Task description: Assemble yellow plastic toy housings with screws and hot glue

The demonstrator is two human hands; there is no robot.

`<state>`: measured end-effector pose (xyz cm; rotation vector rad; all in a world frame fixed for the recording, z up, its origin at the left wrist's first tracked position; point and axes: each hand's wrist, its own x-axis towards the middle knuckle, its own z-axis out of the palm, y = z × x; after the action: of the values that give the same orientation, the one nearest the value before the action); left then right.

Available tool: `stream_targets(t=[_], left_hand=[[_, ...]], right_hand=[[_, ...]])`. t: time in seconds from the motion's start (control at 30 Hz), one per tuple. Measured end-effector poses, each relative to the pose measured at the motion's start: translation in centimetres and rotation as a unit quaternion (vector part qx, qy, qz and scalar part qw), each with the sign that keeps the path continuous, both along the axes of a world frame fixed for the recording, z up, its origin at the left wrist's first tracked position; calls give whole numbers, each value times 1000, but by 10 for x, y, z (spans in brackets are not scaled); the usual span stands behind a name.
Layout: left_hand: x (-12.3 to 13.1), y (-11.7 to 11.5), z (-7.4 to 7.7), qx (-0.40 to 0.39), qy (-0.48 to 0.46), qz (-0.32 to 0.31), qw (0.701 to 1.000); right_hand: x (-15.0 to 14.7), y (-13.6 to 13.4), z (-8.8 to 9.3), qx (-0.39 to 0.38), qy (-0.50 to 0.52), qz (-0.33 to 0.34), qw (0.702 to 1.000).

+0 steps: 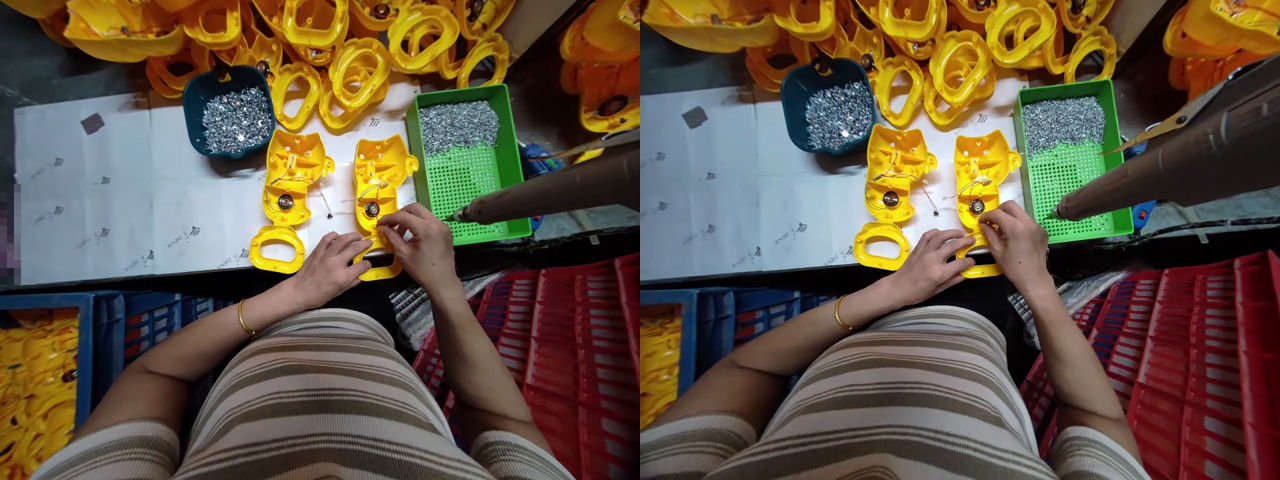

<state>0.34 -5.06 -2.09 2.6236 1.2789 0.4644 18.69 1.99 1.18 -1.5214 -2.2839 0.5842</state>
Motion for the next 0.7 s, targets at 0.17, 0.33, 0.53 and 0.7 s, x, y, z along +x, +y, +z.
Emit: stream_targets(t=[0.17,0.33,0.53,0.7], left_hand=[[-8,0,-1,-19,-9,-20,1000],[-13,1,-1,-61,-18,-29,998],[-10,1,-4,-66,-44,-43,996],[-11,-3,2,-33,-29,-40,998]], right_hand=[[0,-9,-13,67,-48,30,996],[4,-21,-13,125,-138,88,979],[6,-31,-3,78,-285,190,936],[16,-26,-12,50,-268,231,934]])
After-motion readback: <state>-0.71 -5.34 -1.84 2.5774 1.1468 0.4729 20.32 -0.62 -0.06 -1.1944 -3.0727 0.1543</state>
